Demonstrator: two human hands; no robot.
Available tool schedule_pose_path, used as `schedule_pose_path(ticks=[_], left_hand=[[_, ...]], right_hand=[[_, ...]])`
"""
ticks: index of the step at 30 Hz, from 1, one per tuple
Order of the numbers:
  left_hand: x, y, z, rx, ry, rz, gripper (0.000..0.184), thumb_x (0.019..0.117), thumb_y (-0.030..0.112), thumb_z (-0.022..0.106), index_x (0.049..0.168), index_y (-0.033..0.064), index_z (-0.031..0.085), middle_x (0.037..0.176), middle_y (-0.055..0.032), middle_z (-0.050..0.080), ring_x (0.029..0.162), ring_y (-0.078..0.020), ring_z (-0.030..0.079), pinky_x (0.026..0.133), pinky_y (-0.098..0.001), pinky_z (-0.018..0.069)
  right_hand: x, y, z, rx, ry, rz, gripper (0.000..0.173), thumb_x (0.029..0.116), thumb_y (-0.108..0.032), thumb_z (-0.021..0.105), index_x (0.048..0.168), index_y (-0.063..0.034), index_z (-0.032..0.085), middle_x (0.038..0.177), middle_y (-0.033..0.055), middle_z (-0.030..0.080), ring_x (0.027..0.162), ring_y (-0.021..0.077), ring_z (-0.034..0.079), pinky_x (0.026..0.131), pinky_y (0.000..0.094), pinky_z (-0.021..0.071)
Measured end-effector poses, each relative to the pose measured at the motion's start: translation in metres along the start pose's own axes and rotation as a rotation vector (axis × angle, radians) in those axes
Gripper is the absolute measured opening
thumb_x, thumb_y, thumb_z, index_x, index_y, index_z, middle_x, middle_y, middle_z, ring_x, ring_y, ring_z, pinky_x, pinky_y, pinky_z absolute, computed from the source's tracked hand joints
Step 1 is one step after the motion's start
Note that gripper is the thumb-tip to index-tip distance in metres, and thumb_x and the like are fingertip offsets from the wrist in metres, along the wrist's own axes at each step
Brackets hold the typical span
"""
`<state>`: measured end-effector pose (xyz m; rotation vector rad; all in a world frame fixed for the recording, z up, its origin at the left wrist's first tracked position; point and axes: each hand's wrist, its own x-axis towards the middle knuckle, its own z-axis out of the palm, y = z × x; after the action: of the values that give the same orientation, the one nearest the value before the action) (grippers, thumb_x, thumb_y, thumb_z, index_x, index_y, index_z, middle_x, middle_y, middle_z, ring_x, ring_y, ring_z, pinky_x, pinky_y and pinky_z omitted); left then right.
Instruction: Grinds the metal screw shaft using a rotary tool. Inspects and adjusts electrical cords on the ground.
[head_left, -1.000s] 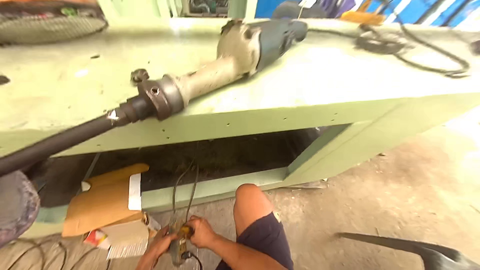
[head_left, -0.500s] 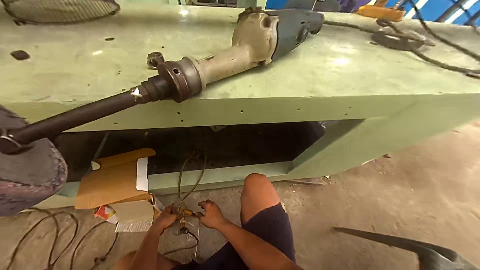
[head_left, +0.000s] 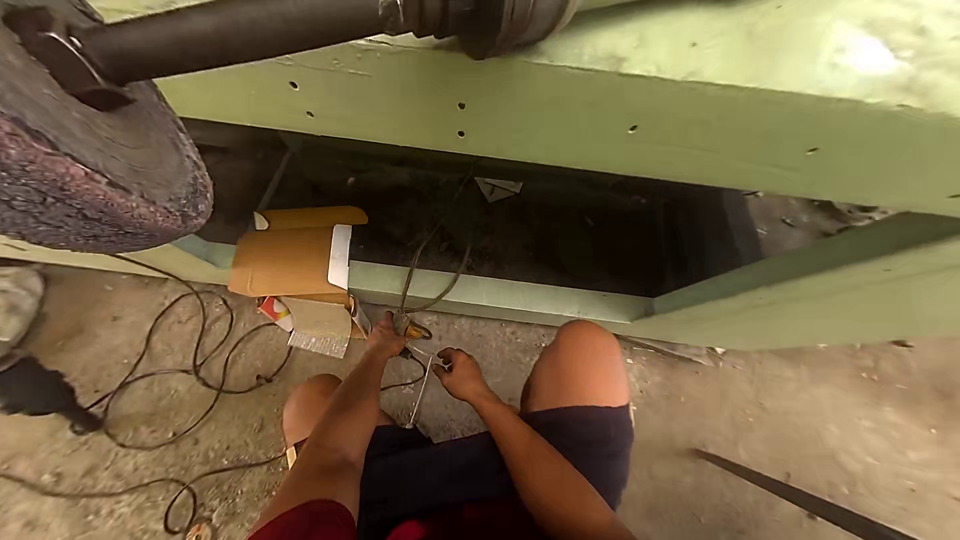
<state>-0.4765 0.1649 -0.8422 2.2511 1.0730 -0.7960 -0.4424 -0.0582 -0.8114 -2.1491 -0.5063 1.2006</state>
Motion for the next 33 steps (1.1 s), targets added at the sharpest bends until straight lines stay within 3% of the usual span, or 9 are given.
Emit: schedule_pose_path(ticks=[9, 15, 28, 33], left_hand=[[-0.018, 0.009, -0.007, 0.05, 0.125, -0.197, 0.076, 0.0858, 0.034, 0.073, 0.153, 0.0127, 0.044, 0.133, -0.0219, 0.064, 0.123, -0.0393, 0.064, 0.098, -0.0602, 0.0528], [-0.02, -0.008, -0.013, -0.093, 0.22, -0.342, 0.074, 0.0866, 0.031, 0.075, 0.15, 0.0063, 0.045, 0.134, -0.0217, 0.064, 0.125, -0.0368, 0.063, 0.102, -0.0552, 0.0516], [-0.004, -0.017, -0.011, -0.164, 0.173, -0.385, 0.069, 0.0901, 0.029, 0.072, 0.149, 0.0081, 0.044, 0.136, -0.0198, 0.064, 0.127, -0.0341, 0.063, 0.102, -0.0549, 0.0521], [-0.008, -0.014, -0.018, -0.129, 0.146, -0.4, 0.067, 0.0897, 0.029, 0.073, 0.144, 0.0001, 0.046, 0.137, -0.0229, 0.061, 0.129, -0.0348, 0.061, 0.104, -0.0529, 0.051]], right_hand=[[0.0, 0.005, 0.0, -0.024, -0.051, -0.001, 0.045, 0.1014, -0.038, 0.06, 0.136, -0.0087, 0.064, 0.122, 0.0122, 0.071, 0.111, 0.0255, 0.069, 0.1, 0.0483, 0.0545], [0.002, 0.006, 0.004, -0.035, -0.105, 0.002, 0.045, 0.1023, -0.038, 0.059, 0.136, -0.0089, 0.064, 0.12, 0.0114, 0.072, 0.111, 0.0249, 0.07, 0.1, 0.0485, 0.0542], [-0.001, 0.005, 0.011, -0.077, -0.161, -0.004, 0.044, 0.1023, -0.039, 0.059, 0.134, -0.0089, 0.064, 0.115, 0.0107, 0.073, 0.106, 0.0253, 0.071, 0.097, 0.05, 0.0548], [-0.002, 0.004, 0.01, -0.07, -0.156, -0.004, 0.044, 0.1026, -0.038, 0.059, 0.135, -0.0075, 0.064, 0.116, 0.0119, 0.073, 0.108, 0.0263, 0.071, 0.099, 0.0502, 0.0541]])
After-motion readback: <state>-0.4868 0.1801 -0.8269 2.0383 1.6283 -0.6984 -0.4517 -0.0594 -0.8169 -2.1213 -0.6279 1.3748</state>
